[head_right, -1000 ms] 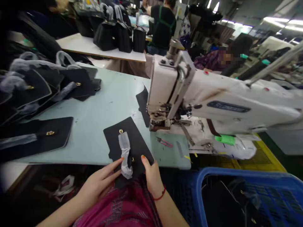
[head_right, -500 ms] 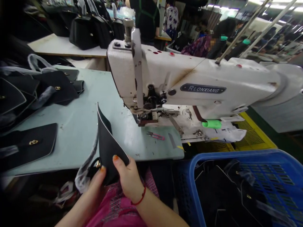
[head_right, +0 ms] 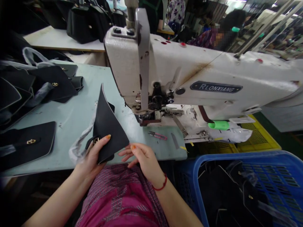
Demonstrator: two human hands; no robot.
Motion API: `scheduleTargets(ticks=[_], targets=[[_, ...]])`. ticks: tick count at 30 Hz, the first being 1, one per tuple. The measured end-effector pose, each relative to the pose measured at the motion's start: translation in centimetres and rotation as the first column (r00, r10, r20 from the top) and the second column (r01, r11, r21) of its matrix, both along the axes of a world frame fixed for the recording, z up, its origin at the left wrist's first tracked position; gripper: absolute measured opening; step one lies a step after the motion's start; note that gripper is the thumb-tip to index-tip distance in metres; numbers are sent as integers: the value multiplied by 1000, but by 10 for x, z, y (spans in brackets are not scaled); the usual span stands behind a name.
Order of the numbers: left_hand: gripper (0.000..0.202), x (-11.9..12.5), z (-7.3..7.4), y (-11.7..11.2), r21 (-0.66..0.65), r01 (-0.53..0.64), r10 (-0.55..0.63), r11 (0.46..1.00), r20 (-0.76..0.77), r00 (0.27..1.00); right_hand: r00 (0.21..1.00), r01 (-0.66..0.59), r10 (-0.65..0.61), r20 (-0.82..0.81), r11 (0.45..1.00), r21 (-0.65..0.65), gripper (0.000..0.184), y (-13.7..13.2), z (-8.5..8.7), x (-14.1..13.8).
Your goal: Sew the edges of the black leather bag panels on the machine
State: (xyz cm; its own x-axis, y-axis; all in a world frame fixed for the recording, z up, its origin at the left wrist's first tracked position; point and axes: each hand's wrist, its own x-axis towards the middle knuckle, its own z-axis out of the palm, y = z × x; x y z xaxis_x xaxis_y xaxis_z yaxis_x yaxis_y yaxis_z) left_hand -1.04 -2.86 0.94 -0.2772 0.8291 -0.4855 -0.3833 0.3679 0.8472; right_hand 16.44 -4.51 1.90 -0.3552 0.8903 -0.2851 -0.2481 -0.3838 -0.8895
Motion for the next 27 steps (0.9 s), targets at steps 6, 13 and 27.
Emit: scheduleTargets(ticks=[6,13,27], targets=[[36,-3,-9,32,-3,140,-140,990,-71,988,976,-28,-2,219,991,134,43,33,-7,-5],[43,-2,-16,90,94,250,-250,964,-8,968,973,128,-150,176,983,129,41,65,-21,-6],[48,-2,-21,131,149,381,-382,913,-19,924,953,220,-246,179,963,153,44,81,-24,-7]])
